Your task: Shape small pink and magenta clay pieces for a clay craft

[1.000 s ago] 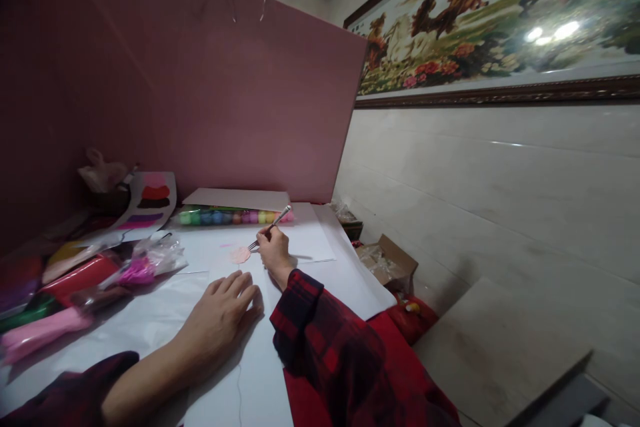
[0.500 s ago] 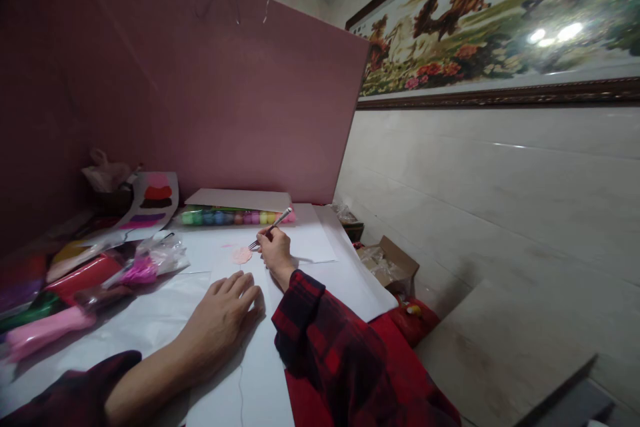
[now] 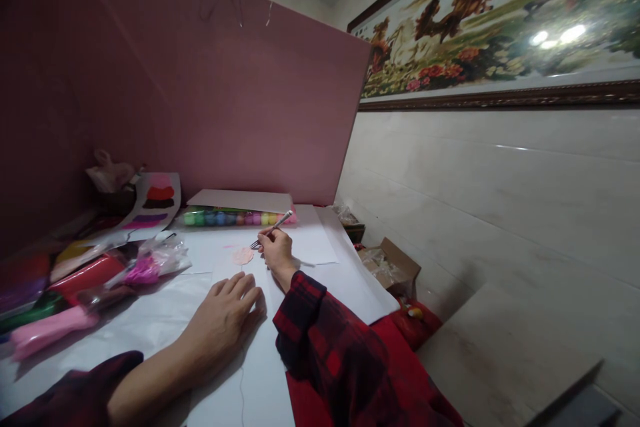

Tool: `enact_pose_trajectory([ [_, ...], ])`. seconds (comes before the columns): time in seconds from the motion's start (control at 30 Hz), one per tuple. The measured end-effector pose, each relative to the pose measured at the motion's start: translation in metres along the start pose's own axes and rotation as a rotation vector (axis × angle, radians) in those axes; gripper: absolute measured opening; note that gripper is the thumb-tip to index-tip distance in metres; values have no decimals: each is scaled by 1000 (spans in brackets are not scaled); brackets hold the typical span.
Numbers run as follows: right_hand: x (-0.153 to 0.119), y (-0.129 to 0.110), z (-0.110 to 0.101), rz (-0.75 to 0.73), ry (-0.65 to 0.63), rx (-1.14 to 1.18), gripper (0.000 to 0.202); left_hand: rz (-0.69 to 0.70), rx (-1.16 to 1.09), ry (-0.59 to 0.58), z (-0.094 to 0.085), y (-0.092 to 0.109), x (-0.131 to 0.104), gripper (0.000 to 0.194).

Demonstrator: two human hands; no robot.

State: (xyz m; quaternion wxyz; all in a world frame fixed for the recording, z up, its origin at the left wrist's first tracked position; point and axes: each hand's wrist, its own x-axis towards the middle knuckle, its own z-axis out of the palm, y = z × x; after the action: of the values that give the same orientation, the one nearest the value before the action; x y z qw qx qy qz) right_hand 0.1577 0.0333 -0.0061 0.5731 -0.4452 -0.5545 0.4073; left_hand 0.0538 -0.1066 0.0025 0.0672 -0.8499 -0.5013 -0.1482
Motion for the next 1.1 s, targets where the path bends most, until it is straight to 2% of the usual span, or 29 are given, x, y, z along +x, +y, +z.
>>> enact_pose_trajectory([
  [0.43, 0, 0, -1, 24, 19, 4, 12, -2, -9, 13, 0, 0, 1, 23],
  [0.73, 5, 5, 1, -59, 160, -35, 9, -21, 5, -22, -3, 3, 1, 24],
  [0.9, 3, 6, 2, -124, 107, -63, 12, -36, 31, -52, -3, 6, -1, 26],
  [1.1, 0, 4, 3, -86, 78, -25, 15, -37, 29, -64, -4, 7, 0, 26],
])
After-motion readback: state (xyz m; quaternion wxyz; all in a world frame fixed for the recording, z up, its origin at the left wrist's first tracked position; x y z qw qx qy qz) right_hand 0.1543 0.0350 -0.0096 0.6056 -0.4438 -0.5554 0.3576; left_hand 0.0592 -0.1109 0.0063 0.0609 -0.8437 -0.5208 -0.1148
